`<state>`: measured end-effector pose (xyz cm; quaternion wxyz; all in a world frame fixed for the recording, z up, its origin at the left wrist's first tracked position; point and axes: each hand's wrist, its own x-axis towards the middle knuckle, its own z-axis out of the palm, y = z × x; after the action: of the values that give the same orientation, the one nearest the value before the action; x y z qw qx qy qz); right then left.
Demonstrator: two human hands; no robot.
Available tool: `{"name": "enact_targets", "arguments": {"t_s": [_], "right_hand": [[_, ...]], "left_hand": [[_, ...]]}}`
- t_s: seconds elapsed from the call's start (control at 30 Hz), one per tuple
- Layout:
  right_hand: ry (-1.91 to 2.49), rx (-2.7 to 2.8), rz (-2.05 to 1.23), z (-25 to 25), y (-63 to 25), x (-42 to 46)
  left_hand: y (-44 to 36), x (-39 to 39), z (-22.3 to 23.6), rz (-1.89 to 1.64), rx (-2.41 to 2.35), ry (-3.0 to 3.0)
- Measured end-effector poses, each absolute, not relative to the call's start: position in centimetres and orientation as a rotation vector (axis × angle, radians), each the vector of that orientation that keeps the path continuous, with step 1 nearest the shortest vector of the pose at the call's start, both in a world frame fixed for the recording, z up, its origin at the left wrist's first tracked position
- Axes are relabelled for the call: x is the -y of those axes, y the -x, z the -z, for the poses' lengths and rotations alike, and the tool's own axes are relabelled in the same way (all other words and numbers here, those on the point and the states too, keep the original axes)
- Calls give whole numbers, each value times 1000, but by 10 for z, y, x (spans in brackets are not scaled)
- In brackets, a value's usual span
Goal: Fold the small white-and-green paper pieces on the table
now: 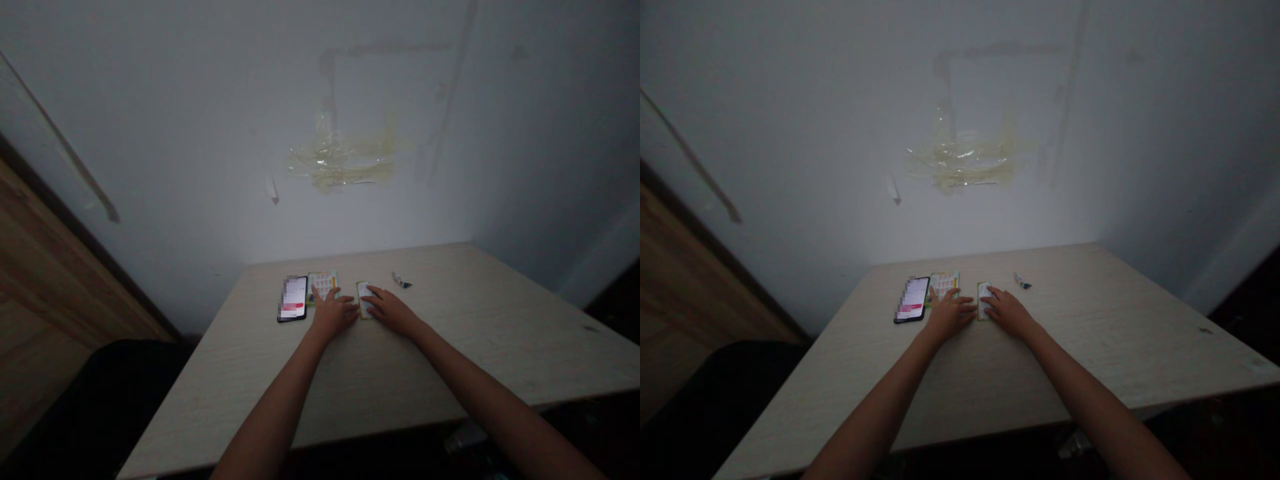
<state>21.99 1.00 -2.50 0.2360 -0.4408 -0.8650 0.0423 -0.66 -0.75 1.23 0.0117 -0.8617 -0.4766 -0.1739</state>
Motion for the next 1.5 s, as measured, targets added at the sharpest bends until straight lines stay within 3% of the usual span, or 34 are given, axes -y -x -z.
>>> {"name": "enact_targets", "arguments": {"t_s": [1.5], "right_hand": [[1174, 2357, -179, 31, -225, -18]], "left_hand": [[-1, 7, -10, 623, 1664, 2696]]}}
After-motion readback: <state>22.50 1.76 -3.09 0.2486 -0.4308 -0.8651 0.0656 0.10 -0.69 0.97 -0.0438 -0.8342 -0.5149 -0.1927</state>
